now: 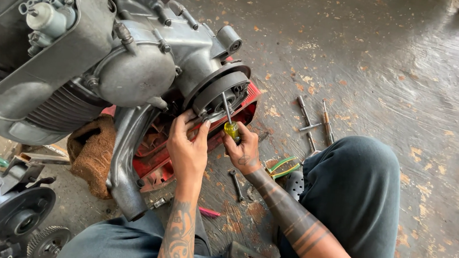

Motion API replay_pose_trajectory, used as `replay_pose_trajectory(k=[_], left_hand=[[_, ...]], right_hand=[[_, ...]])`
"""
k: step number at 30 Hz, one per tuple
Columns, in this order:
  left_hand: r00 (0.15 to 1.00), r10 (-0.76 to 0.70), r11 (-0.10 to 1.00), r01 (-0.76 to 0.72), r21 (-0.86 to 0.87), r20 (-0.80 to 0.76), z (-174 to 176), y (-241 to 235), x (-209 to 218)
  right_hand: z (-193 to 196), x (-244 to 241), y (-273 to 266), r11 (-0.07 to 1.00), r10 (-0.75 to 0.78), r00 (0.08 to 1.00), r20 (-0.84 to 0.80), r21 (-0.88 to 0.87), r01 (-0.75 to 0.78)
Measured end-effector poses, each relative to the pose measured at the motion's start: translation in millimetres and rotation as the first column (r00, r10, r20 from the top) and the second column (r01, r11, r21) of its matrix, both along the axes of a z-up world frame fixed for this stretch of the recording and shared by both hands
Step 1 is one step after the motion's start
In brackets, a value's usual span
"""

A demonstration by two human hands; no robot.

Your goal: Disassembling the brake assembly of a motorcycle engine using hand tools

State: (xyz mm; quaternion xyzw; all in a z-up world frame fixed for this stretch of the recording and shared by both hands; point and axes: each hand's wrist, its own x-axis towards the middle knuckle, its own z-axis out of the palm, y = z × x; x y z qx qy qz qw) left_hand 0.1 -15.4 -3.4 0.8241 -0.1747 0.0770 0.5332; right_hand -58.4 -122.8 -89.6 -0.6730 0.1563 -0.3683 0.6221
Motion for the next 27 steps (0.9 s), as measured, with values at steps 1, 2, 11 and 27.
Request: replay_pose_trajectory(k=[1,2,11,27], left_hand=[[1.000,0.001,1.000,-0.001,0.001,0.000,-0.9,-0.4,0.3],[1.000,0.005,1.000,-0.005,-0.007,-0.004,-1.8,-0.9,0.4],[0.993,0.003,0.992,-0.018,0.126,0.118,19.0,-3.3,-6.4],[0.643,-0.210,0.836,-0.273,0.477,0.736,22.6,-32.7,25.1]], right_hand=[[0.4,0.4,0.2,1.000,0.001,1.000,0.000,0.001,-0.001],[0.8,0.6,0.4,1.000,-0.005,1.000,0.006,-0.013,0.005],[5.0,-0.3,-0.2,0.997,-0.026,1.000,0.007,-0.072,0.026],[-1.4,0.2,-2.0,0.998,-0.004,1.000,0.009,-0.059,0.004]])
